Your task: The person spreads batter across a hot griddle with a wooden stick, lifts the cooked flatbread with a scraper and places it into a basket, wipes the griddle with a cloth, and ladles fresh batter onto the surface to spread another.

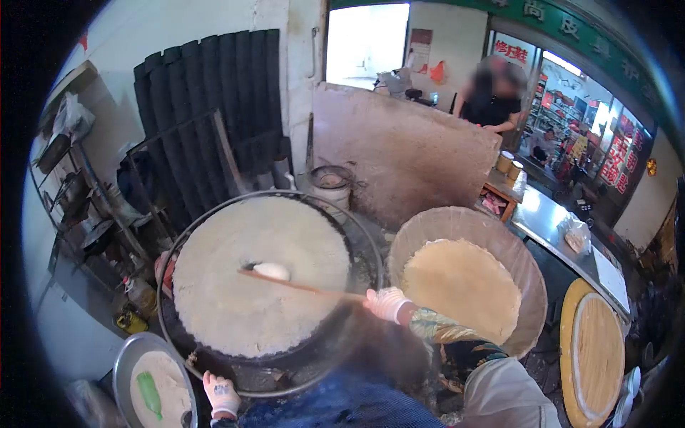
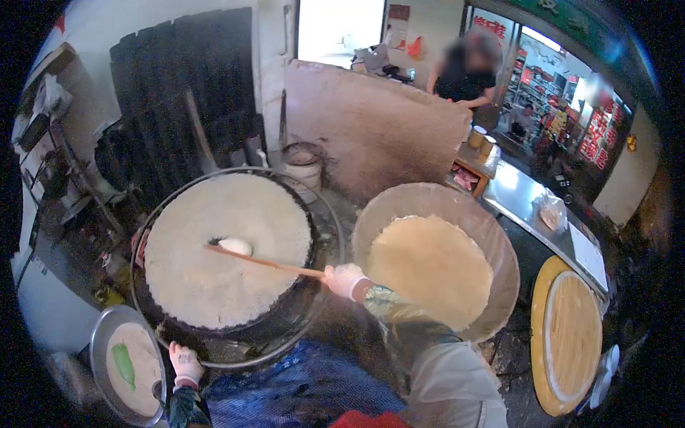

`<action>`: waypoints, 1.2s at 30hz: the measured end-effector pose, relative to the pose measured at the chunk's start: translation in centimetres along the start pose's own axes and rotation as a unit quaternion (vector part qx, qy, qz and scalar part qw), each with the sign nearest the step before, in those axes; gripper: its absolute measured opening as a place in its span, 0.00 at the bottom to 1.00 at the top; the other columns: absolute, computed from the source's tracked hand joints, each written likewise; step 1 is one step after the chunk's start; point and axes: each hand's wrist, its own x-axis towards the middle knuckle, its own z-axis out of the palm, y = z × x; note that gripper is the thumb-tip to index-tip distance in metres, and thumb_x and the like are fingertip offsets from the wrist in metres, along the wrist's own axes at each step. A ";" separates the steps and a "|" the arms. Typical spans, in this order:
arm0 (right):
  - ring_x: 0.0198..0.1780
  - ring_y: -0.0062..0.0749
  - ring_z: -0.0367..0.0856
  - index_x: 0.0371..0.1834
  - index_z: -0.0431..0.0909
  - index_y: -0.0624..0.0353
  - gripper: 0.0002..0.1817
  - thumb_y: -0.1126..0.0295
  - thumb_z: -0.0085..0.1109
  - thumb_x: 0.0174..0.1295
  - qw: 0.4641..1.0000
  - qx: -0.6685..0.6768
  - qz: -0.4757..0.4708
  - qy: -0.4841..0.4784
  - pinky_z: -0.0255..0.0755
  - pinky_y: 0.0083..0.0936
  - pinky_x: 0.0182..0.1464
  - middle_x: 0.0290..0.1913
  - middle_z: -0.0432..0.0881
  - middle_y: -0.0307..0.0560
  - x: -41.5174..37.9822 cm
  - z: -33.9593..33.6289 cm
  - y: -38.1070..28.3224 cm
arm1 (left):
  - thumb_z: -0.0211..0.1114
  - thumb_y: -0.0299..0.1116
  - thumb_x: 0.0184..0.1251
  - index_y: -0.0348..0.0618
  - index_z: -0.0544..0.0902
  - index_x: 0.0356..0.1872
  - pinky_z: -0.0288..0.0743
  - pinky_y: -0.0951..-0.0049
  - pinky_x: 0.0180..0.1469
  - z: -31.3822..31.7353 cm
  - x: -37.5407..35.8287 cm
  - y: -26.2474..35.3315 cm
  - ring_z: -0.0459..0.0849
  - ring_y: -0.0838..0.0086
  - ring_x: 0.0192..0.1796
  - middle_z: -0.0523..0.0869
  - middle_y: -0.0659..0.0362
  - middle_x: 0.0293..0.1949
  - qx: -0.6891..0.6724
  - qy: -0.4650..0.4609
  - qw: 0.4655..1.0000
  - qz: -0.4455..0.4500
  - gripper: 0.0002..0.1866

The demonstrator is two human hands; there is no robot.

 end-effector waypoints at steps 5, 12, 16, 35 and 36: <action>0.23 0.43 0.82 0.42 0.80 0.61 0.30 0.46 0.34 0.73 0.943 0.243 0.132 -0.185 0.77 0.40 0.31 0.23 0.81 0.52 0.9 -3.1 -8.0 | 0.58 0.36 0.54 0.54 0.88 0.30 0.52 0.58 0.74 0.8 1.8 -4.1 0.79 0.66 0.51 0.86 0.59 0.35 0.047 0.050 0.997 0.034 0.10; 0.14 0.19 0.68 0.73 0.60 0.55 0.32 0.68 0.58 0.65 0.727 0.681 0.047 -0.080 0.62 0.18 0.14 0.26 0.76 0.40 -9.3 -1.2 -14.4 | 0.54 0.30 0.59 0.50 0.89 0.37 0.50 0.58 0.75 0.5 2.4 -6.2 0.80 0.67 0.56 0.88 0.56 0.40 0.014 0.001 0.999 0.034 0.14; 0.13 0.19 0.67 0.75 0.57 0.55 0.29 0.66 0.50 0.72 0.634 0.770 0.058 0.025 0.62 0.20 0.14 0.21 0.72 0.39 -12.8 3.8 -13.3 | 0.54 0.30 0.59 0.50 0.89 0.36 0.51 0.58 0.75 1.2 3.0 -5.4 0.80 0.67 0.55 0.87 0.57 0.39 -0.003 -0.016 1.000 0.013 0.13; 0.11 0.21 0.66 0.65 0.72 0.41 0.21 0.58 0.56 0.69 0.622 0.772 0.121 -0.049 0.61 0.20 0.13 0.16 0.71 0.38 -6.6 6.1 -17.4 | 0.64 0.42 0.57 0.36 0.75 0.51 0.67 0.52 0.59 -16.3 -14.1 15.5 0.77 0.49 0.54 0.79 0.43 0.49 -0.499 0.164 0.836 0.160 0.25; 0.11 0.21 0.66 0.65 0.72 0.41 0.21 0.58 0.56 0.69 0.620 0.773 0.124 -0.054 0.61 0.20 0.13 0.16 0.71 0.38 -6.8 5.7 -17.9 | 0.66 0.38 0.52 0.35 0.77 0.45 0.72 0.52 0.50 -16.7 -14.4 13.1 0.79 0.46 0.45 0.81 0.42 0.42 -0.482 0.140 0.857 0.114 0.22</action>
